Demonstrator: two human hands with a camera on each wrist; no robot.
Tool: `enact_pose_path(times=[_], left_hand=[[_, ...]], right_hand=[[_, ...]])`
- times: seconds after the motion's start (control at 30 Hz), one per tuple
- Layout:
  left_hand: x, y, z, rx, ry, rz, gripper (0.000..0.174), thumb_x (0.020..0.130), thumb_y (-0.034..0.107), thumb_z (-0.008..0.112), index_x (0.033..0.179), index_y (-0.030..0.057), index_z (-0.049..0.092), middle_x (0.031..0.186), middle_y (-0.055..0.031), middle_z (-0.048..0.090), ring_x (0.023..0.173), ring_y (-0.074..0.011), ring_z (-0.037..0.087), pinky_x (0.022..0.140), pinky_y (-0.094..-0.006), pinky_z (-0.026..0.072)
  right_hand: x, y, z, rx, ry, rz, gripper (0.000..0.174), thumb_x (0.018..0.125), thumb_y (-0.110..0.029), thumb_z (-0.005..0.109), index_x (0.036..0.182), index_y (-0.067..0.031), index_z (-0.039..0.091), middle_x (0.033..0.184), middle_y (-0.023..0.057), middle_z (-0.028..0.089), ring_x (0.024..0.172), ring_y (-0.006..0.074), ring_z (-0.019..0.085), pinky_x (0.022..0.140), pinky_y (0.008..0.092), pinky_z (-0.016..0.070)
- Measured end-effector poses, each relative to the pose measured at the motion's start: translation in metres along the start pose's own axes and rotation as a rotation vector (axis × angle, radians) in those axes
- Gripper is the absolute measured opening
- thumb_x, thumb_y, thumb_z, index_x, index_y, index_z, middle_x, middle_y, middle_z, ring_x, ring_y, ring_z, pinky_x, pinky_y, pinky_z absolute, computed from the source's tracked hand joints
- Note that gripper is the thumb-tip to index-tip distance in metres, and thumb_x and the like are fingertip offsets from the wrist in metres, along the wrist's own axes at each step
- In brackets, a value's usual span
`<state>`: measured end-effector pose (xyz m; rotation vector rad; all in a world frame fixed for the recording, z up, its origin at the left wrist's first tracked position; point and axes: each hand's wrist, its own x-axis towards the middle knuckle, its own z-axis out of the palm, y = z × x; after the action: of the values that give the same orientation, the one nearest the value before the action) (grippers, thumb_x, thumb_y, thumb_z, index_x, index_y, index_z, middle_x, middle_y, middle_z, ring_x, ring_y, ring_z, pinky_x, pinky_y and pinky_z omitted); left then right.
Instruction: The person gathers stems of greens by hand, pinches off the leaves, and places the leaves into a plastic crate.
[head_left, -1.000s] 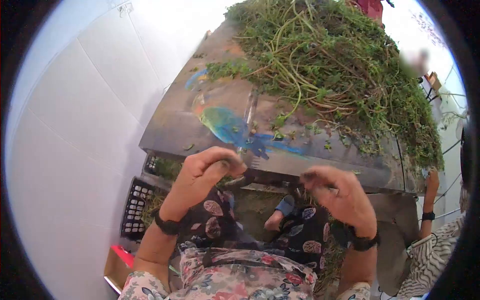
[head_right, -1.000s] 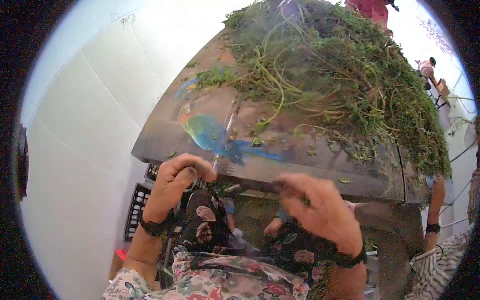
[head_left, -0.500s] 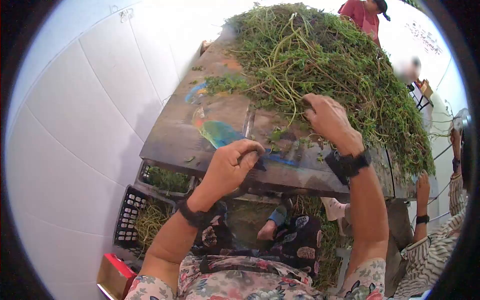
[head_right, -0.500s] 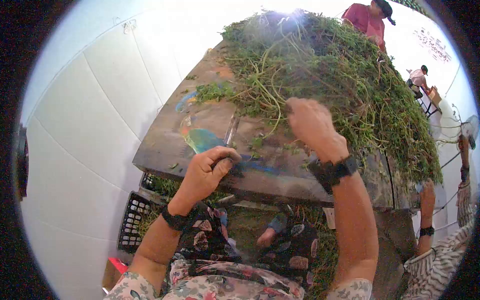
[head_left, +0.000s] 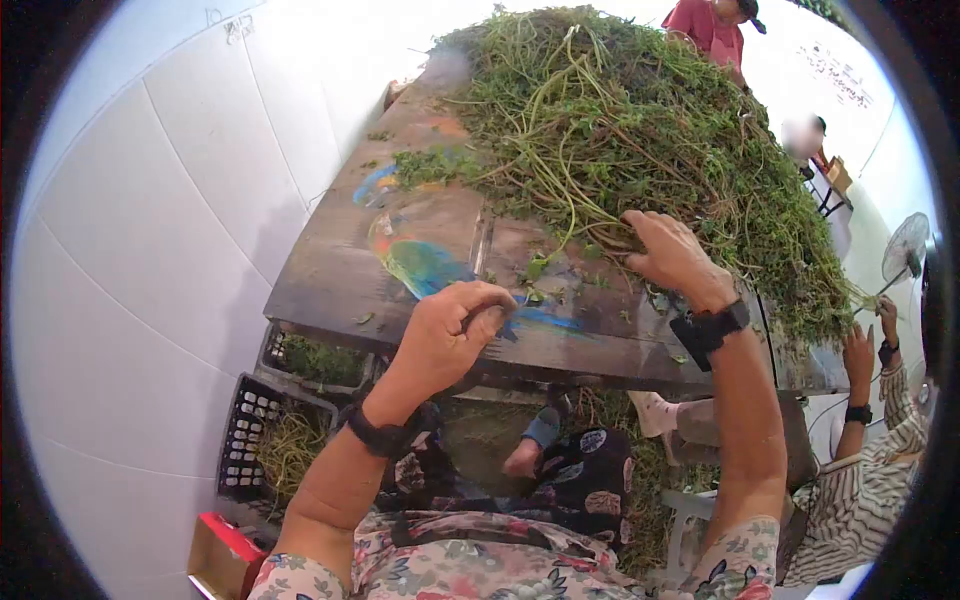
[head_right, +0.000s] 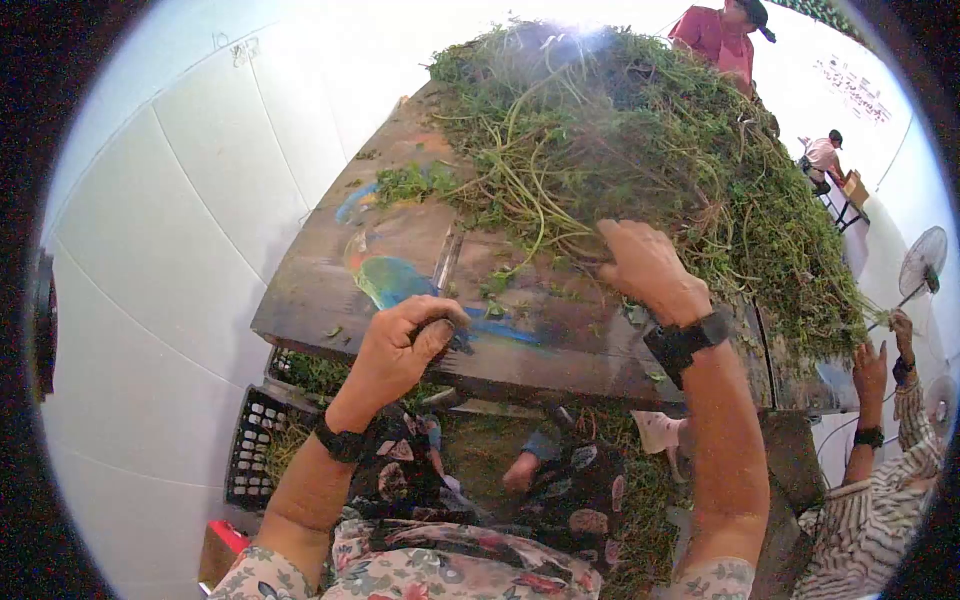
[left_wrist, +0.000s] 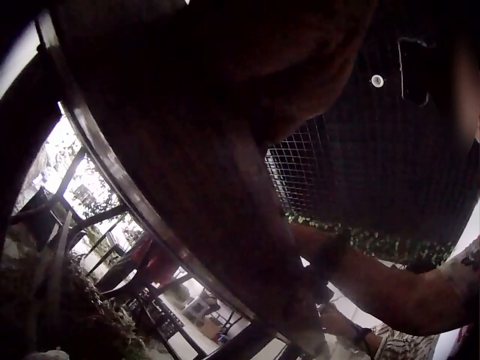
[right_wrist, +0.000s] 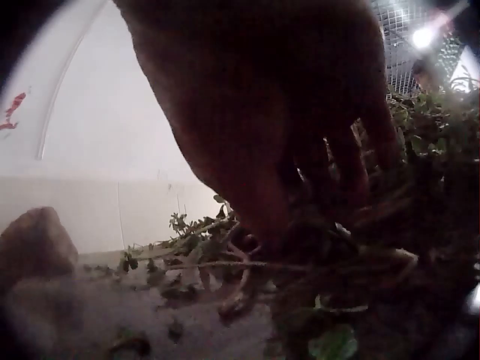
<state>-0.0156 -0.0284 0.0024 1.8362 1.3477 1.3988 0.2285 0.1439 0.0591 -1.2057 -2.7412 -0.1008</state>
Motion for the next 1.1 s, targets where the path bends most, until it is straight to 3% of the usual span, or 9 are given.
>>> enact_pose_path(times=[0.23,0.33,0.47,0.5,0.6,0.63,0.73,0.87,1.1], left_hand=[[-0.001,0.0,0.0,0.026,0.004,-0.003,0.014,0.083,0.009,0.054,0.093,0.0013,0.061,0.088,-0.0079,0.061,0.083,-0.0178,0.057,0.076,-0.0278,0.0437],[0.0,-0.002,0.001,0.04,0.01,0.034,0.014,0.083,0.01,0.054,0.092,0.0011,0.06,0.087,-0.0079,0.06,0.083,-0.0182,0.057,0.077,-0.0275,0.0434],[-0.001,-0.003,0.002,0.032,0.007,0.02,0.016,0.083,0.012,0.054,0.092,0.0004,0.06,0.087,-0.0084,0.06,0.083,-0.0183,0.057,0.077,-0.0275,0.0431],[-0.001,-0.002,0.001,0.04,0.006,0.02,0.017,0.084,0.013,0.054,0.092,0.0002,0.06,0.087,-0.0085,0.06,0.083,-0.0183,0.057,0.077,-0.0276,0.043],[-0.002,-0.002,0.001,0.049,0.009,0.015,0.018,0.084,0.016,0.054,0.092,0.0,0.06,0.088,-0.0088,0.061,0.084,-0.0182,0.057,0.078,-0.028,0.0432],[-0.003,-0.002,0.001,0.058,0.01,0.01,0.018,0.085,0.015,0.053,0.092,0.0,0.06,0.088,-0.0087,0.061,0.084,-0.018,0.057,0.078,-0.028,0.0432],[-0.001,-0.002,0.003,0.071,0.014,0.01,0.017,0.085,0.014,0.053,0.091,-0.0001,0.06,0.088,-0.0085,0.061,0.084,-0.0175,0.057,0.077,-0.028,0.0433],[-0.002,-0.002,0.003,0.07,0.017,0.005,0.016,0.085,0.012,0.053,0.091,-0.0001,0.061,0.088,-0.0083,0.061,0.084,-0.0171,0.057,0.078,-0.028,0.0434],[-0.001,-0.001,0.003,0.093,0.008,0.008,0.015,0.084,0.009,0.052,0.091,-0.0002,0.061,0.087,-0.0086,0.062,0.083,-0.0167,0.057,0.077,-0.0277,0.0436]], right_hand=[[0.019,-0.001,-0.023,0.206,0.409,0.108,0.024,0.076,-0.015,0.052,0.092,0.0002,0.061,0.087,0.0204,0.061,0.085,0.0377,0.058,0.075,0.0415,0.0463],[0.017,-0.007,-0.048,0.418,0.439,0.221,0.031,0.077,-0.016,0.052,0.101,0.0008,0.058,0.095,0.0215,0.061,0.089,0.0355,0.059,0.078,0.0374,0.046],[0.01,-0.017,-0.04,0.573,0.215,-0.049,0.036,0.076,-0.015,0.052,0.109,0.0002,0.055,0.093,0.0212,0.062,0.087,0.0292,0.061,0.078,0.035,0.0458],[0.009,-0.015,-0.04,0.558,0.115,-0.086,0.037,0.076,-0.014,0.051,0.11,0.0003,0.055,0.093,0.0195,0.062,0.086,0.0278,0.06,0.078,0.0345,0.0457],[0.008,0.0,-0.045,0.46,0.322,0.07,0.038,0.075,-0.012,0.051,0.11,0.0003,0.055,0.091,0.0172,0.063,0.085,0.0297,0.06,0.078,0.0341,0.0457],[0.001,0.004,-0.051,0.366,0.204,0.271,0.039,0.073,-0.009,0.05,0.111,-0.0011,0.055,0.096,0.0162,0.063,0.092,0.0319,0.059,0.083,0.0353,0.0447],[-0.01,0.061,0.0,0.015,0.061,0.045,0.041,0.071,-0.005,0.051,0.112,-0.0037,0.056,0.109,0.0167,0.058,0.104,0.0332,0.053,0.09,0.0375,0.0414],[-0.032,0.036,0.008,-0.028,0.205,0.076,0.036,0.07,-0.003,0.052,0.106,-0.0036,0.056,0.125,0.0177,0.045,0.114,0.035,0.044,0.094,0.0402,0.038],[-0.007,0.045,-0.022,-0.041,0.375,0.33,0.025,0.08,-0.014,0.051,0.103,-0.0032,0.054,0.096,0.0216,0.059,0.093,0.0386,0.055,0.08,0.0462,0.0431]])
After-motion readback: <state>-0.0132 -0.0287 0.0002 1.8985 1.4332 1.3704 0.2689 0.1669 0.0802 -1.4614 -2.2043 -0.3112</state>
